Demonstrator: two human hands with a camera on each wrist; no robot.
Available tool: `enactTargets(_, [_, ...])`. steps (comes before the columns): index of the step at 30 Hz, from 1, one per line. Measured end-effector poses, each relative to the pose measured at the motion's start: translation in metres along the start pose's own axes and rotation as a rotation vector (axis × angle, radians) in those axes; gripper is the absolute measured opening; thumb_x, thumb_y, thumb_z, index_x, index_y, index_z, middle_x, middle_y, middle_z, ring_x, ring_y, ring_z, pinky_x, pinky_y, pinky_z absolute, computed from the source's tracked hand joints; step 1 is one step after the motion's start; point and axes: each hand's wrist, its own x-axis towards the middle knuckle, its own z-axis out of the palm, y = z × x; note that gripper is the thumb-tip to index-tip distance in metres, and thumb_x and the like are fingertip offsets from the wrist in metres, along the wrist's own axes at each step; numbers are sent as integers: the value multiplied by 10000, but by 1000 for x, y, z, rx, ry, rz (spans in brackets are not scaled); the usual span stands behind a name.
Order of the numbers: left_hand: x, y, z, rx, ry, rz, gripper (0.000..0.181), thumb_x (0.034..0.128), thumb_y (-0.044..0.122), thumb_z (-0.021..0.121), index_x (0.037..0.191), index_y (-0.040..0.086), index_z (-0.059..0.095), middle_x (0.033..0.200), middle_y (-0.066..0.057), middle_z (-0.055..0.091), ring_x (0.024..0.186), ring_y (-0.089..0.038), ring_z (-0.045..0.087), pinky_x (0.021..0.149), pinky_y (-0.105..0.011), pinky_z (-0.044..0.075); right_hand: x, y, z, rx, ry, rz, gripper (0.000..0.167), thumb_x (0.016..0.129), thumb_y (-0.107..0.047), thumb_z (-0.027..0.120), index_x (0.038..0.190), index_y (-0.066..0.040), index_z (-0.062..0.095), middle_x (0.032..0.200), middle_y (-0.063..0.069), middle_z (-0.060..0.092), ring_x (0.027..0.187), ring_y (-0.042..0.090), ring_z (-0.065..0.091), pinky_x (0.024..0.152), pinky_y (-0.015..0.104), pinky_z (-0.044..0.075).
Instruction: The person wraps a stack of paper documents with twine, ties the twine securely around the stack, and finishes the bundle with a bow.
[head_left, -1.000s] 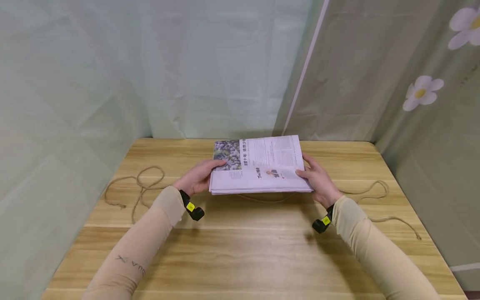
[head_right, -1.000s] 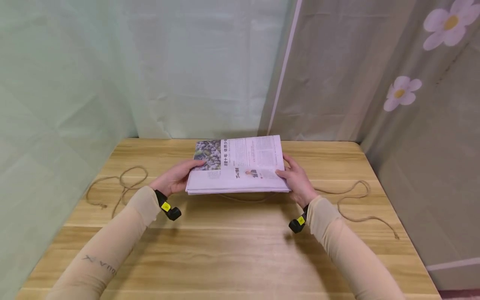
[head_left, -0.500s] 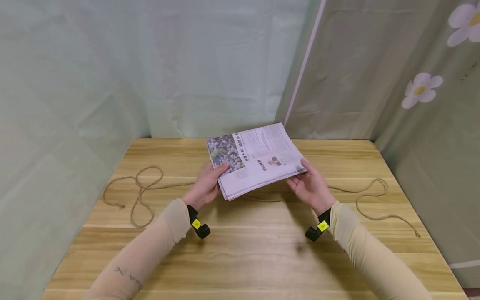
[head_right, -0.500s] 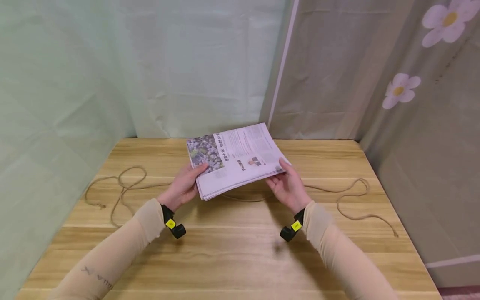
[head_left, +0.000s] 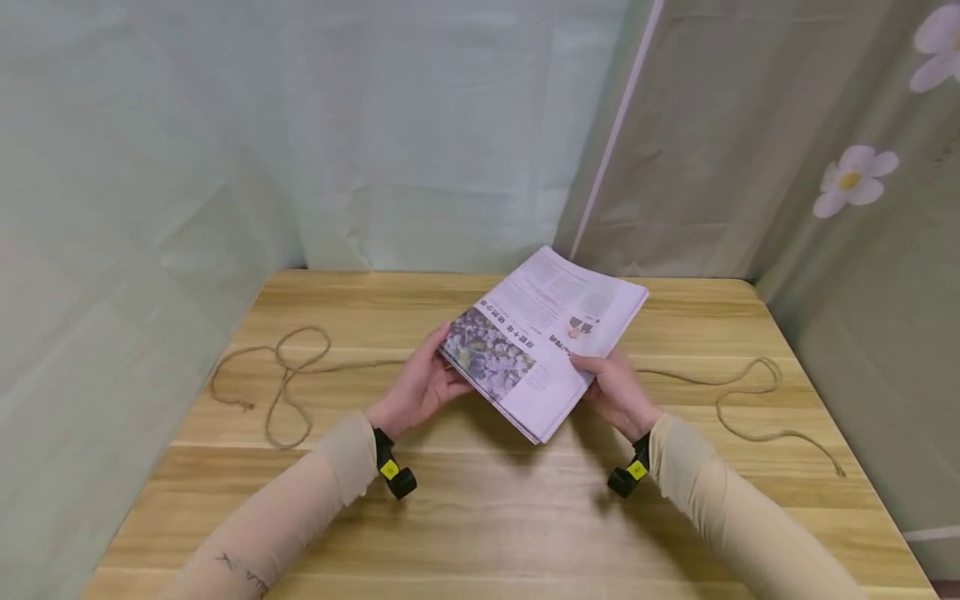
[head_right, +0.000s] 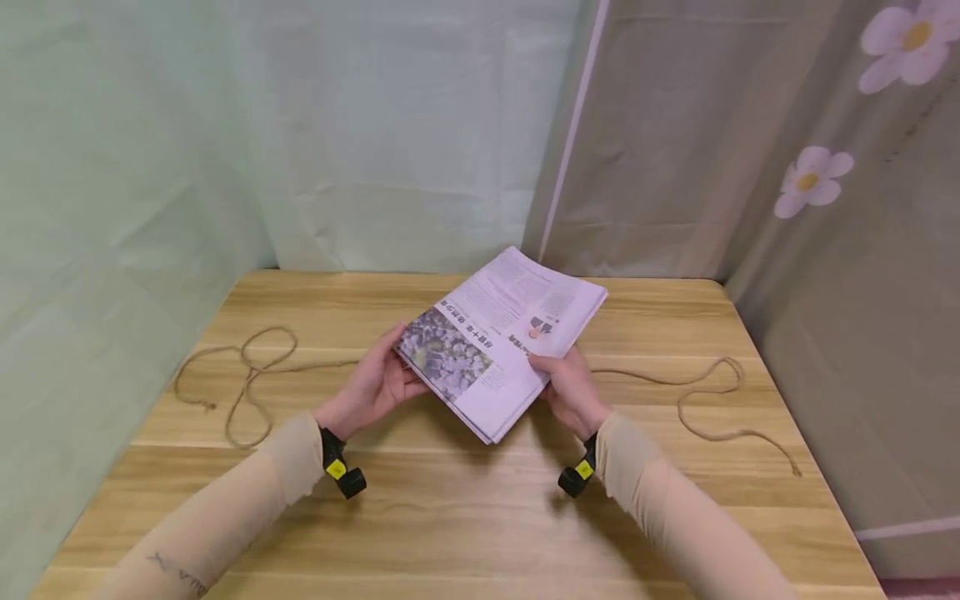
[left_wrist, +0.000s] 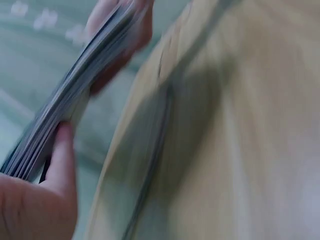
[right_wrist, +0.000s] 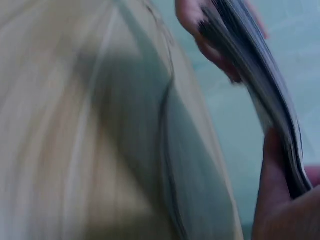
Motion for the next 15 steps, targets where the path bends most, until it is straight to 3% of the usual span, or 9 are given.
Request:
enactTargets(4, [0, 10, -22, 242, -24, -139, 561, 1078, 395, 519, 1488, 17, 460, 1223, -156, 649, 998, -239, 690, 844, -372, 584, -2, -6, -16, -134, -130, 44, 594, 1003, 65, 494, 1560, -5, 299, 1323, 124, 628, 1079, 245, 691, 875, 398, 577])
enactTargets(8, [-4, 8, -32, 504, -80, -241, 443, 1041, 297, 620, 1341, -25, 566, 1101, -159, 701, 923, -253, 700, 776, -381, 601, -1, -3, -22, -271, -230, 110, 624, 998, 10, 550, 1562, -6, 285, 1340, 155, 626, 1102, 286, 681, 884, 437, 568])
enactTargets(11, [-7, 4, -34, 625, -97, -258, 366, 1023, 248, 647, 1252, -34, 600, 1060, -167, 707, 888, -260, 706, 758, -397, 608, 0, 3, -22, -336, -252, 137, 658, 993, -15, 571, 1570, -13, 253, 1370, 192, 598, 1115, 311, 671, 891, 460, 560])
enactTargets(15, [-11, -2, -36, 689, -96, -255, 291, 1036, 198, 619, 1192, -47, 605, 1028, -171, 713, 855, -258, 718, 728, -404, 614, 3, 11, -17, -391, -220, 152, 671, 982, 7, 571, 1579, -29, 268, 1419, 241, 549, 1131, 329, 658, 904, 445, 547])
